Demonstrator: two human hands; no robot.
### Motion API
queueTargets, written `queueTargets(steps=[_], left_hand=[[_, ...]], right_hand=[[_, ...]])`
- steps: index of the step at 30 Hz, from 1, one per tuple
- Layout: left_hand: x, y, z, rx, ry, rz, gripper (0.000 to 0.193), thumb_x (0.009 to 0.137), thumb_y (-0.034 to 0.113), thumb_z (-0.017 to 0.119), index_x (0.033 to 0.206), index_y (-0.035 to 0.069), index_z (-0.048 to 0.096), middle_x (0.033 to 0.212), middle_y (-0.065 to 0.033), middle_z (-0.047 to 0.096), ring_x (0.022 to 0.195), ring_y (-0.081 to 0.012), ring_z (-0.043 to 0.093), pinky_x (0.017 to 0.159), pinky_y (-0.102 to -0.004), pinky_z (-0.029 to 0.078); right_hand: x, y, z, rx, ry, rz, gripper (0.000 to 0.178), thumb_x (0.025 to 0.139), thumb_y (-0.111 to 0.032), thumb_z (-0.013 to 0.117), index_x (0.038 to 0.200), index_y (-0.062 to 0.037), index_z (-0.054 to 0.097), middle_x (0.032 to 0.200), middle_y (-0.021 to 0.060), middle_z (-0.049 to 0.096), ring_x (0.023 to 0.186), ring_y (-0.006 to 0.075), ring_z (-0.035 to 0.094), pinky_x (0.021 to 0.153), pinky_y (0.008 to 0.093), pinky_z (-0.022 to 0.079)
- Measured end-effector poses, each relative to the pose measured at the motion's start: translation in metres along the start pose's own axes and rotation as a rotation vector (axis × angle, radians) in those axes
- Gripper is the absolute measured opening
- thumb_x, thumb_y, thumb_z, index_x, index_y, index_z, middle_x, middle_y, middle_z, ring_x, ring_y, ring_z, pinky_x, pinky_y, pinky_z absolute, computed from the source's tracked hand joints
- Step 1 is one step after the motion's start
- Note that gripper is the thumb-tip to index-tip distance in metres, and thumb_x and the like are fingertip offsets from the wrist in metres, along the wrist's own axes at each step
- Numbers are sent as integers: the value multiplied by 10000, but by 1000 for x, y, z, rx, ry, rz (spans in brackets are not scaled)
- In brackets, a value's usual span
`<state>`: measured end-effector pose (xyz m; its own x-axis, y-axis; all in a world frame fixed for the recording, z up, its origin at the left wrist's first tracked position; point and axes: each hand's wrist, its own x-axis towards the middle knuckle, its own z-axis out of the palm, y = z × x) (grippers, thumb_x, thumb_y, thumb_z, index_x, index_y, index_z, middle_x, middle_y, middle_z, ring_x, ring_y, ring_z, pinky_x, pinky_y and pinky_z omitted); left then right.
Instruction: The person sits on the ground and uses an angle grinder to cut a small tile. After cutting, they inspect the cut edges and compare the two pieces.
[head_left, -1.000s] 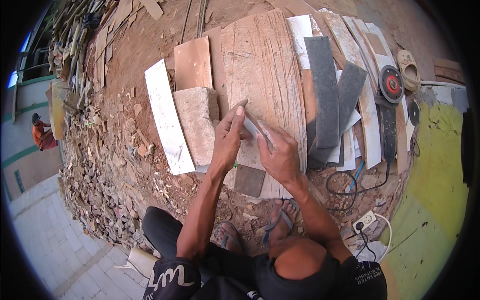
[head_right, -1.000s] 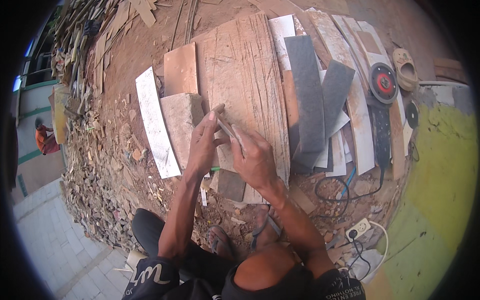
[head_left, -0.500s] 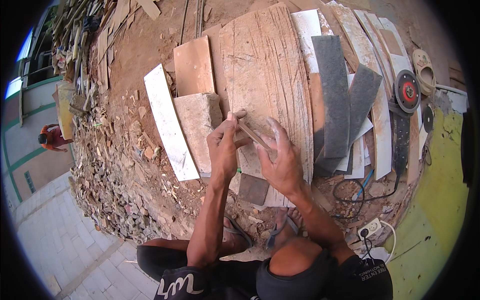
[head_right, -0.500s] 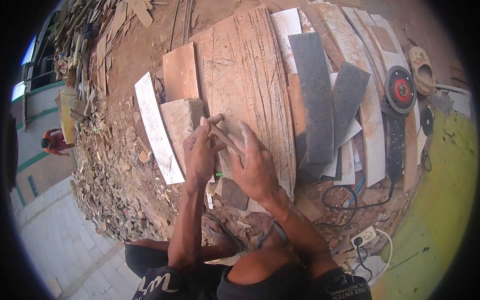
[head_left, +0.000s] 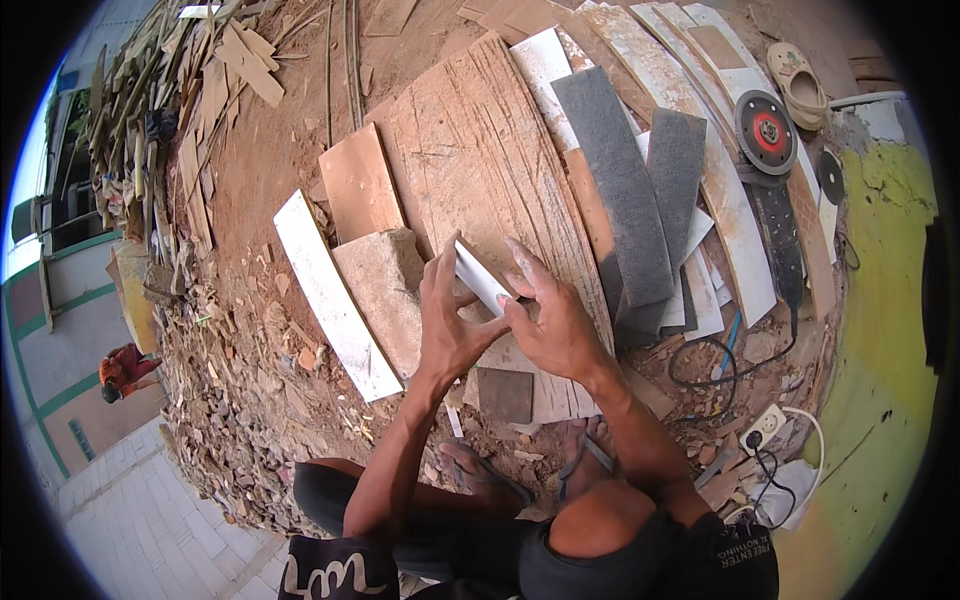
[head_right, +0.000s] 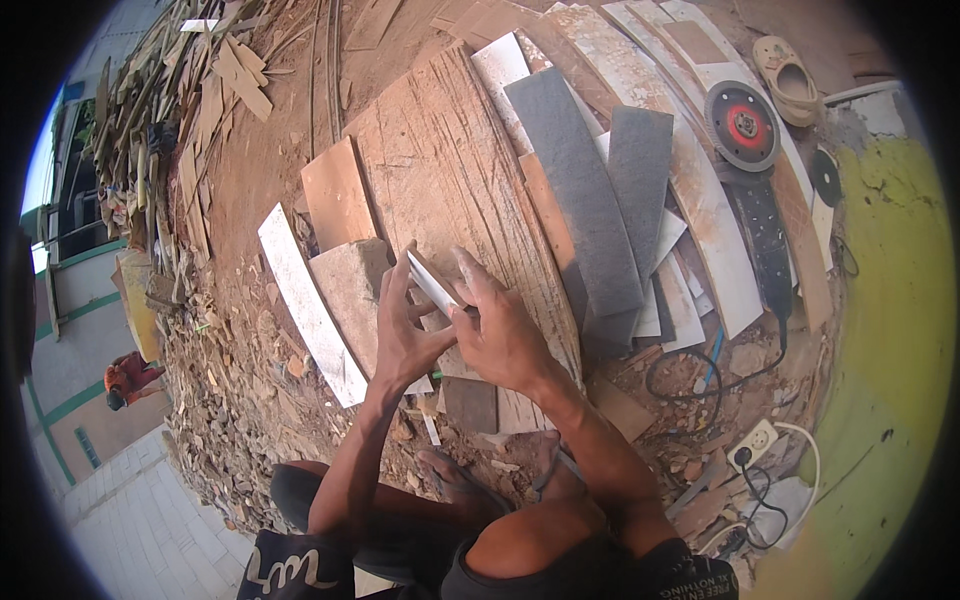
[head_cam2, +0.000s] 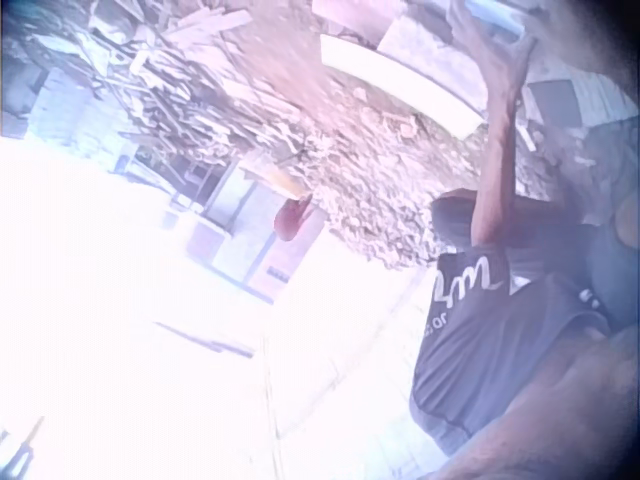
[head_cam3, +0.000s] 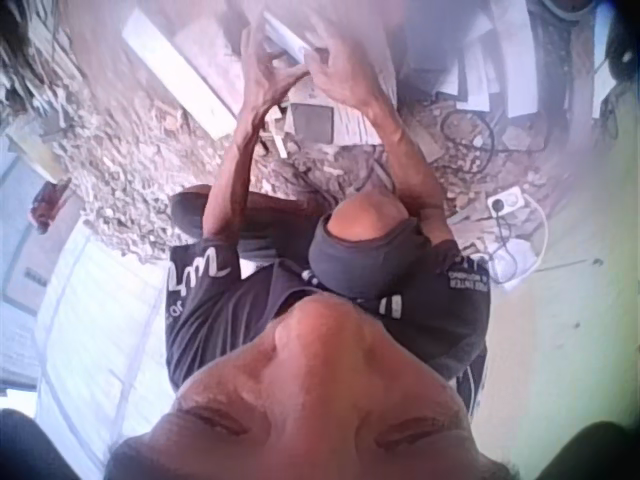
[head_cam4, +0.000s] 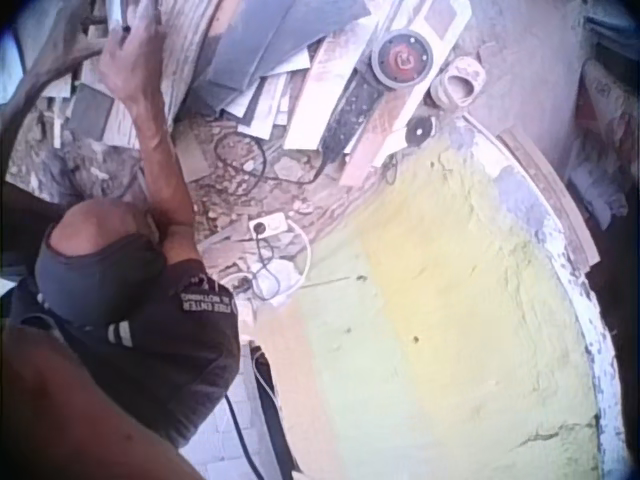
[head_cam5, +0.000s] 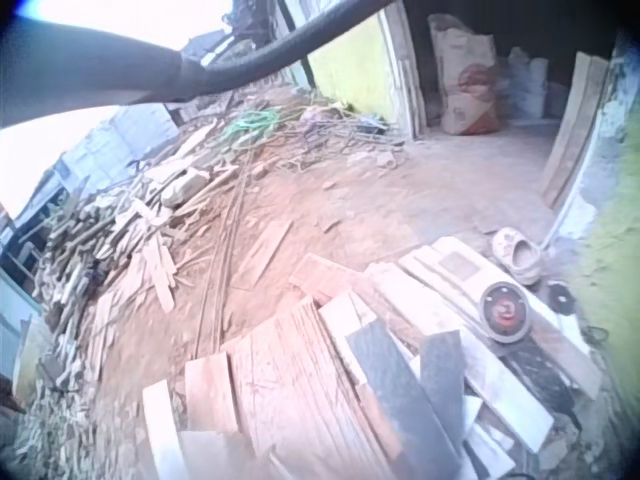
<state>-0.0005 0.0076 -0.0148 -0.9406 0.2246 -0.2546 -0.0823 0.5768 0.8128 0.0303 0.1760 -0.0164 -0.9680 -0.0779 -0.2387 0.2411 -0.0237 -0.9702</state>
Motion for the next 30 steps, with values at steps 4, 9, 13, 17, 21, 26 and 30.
queueTargets(steps=[4, 9, 13, 17, 21, 26, 30], left_hand=[[0, 2, -4, -364, -41, -137, 1030, 685, 50, 927, 1537, -43, 355, 1283, -141, 561, 1179, -246, 624, 859, -339, 637], [-1, 11, -12, -623, -111, -330, 980, 699, 61, 930, 1523, -41, 408, 1218, -114, 649, 1133, -212, 635, 935, -344, 555], [-3, 12, -12, -629, -164, -317, 975, 702, 93, 940, 1516, -29, 417, 1207, -107, 654, 1121, -223, 636, 963, -358, 542], [-7, 15, -6, -593, -96, -249, 972, 686, 118, 953, 1489, -20, 424, 1232, -120, 625, 1168, -233, 609, 972, -382, 561], [-9, 7, 3, -347, 25, -26, 996, 657, 110, 958, 1480, -31, 414, 1342, -157, 516, 1259, -261, 548, 989, -420, 575], [-5, 2, -10, 28, 109, 142, 1052, 636, 83, 962, 1502, -30, 375, 1377, -145, 422, 1309, -288, 502, 1066, -456, 557], [2, -4, -7, 13, 120, 187, 1068, 637, 111, 968, 1511, -21, 368, 1377, -146, 431, 1319, -306, 510, 1081, -462, 548]], right_hand=[[-6, 9, -6, 84, -52, -127, 651, 920, -18, 558, 1519, 110, 340, 1305, 326, 634, 1251, 364, 631, 1057, 403, 486], [-18, 5, -20, 471, -81, -20, 630, 919, 39, 534, 1524, 98, 369, 1404, 241, 612, 1301, 208, 575, 1094, 326, 450], [-26, 8, -17, 501, -78, -32, 616, 915, 77, 497, 1521, 94, 384, 1458, 241, 563, 1333, 227, 551, 1114, 336, 441], [-29, 19, -7, 437, -66, -99, 611, 907, 77, 510, 1507, 107, 397, 1481, 245, 533, 1366, 258, 529, 1134, 349, 425], [-32, 22, -5, 380, -81, -57, 605, 906, 68, 528, 1497, 119, 407, 1490, 251, 518, 1381, 278, 520, 1144, 359, 416], [-36, 31, 2, 319, -8, -53, 599, 908, 56, 526, 1495, 110, 420, 1464, 245, 544, 1380, 268, 517, 1130, 361, 427], [-39, 34, 14, 285, 78, -60, 603, 897, 36, 530, 1493, 88, 446, 1431, 230, 578, 1325, 250, 559, 1095, 355, 455]])
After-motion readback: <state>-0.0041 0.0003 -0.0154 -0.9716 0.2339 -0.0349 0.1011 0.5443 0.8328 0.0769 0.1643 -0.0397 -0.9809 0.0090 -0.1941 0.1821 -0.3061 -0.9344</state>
